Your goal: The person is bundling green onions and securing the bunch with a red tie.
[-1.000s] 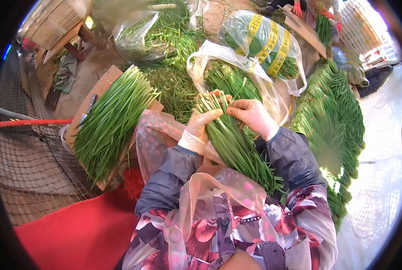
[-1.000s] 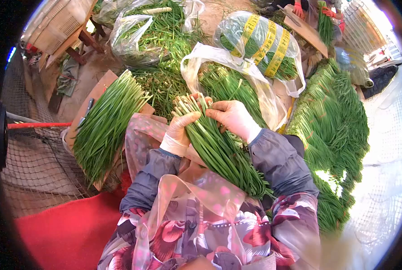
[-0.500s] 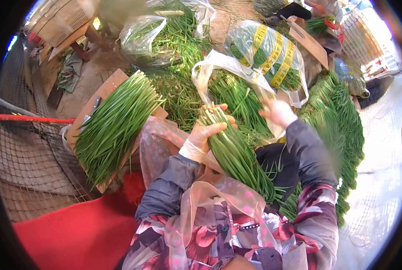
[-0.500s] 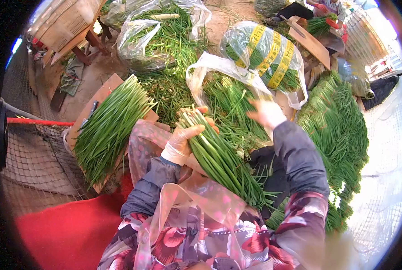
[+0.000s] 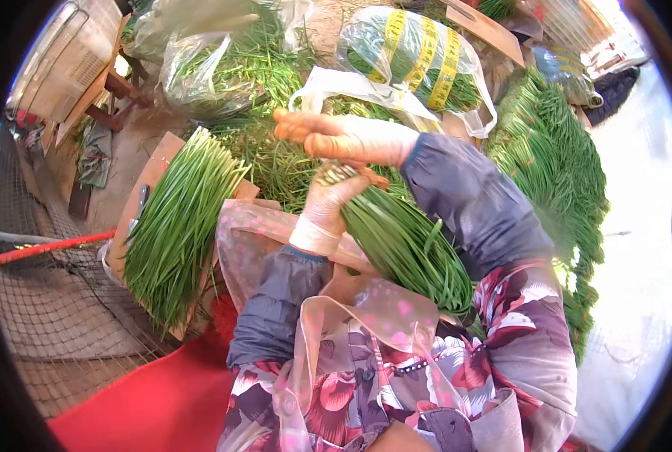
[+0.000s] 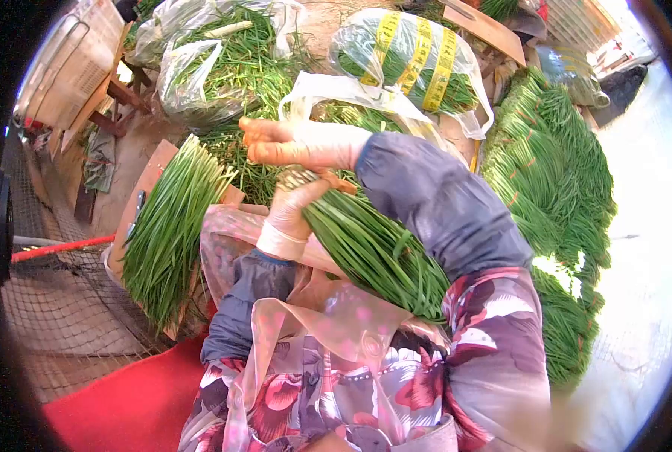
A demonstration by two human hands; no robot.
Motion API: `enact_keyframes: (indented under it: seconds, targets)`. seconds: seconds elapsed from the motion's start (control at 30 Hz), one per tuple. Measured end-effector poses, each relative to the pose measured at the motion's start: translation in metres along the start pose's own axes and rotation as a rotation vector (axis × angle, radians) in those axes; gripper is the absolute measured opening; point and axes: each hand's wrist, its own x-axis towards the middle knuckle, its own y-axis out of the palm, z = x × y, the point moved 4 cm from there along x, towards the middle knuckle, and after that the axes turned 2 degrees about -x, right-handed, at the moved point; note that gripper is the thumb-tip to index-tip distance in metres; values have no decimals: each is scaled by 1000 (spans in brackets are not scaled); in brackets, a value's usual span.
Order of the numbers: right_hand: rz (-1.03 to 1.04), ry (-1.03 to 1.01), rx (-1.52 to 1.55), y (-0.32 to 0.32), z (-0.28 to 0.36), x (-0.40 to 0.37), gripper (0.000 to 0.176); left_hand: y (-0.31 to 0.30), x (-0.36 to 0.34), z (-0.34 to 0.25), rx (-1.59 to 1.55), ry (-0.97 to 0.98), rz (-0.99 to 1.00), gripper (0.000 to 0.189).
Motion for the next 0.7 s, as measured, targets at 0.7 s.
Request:
enact_keyframes:
  seconds: [0.7]
  targets:
    - [-453, 374, -318, -28, -10, -77, 36, 40, -16, -187, 385, 649, 262, 21]
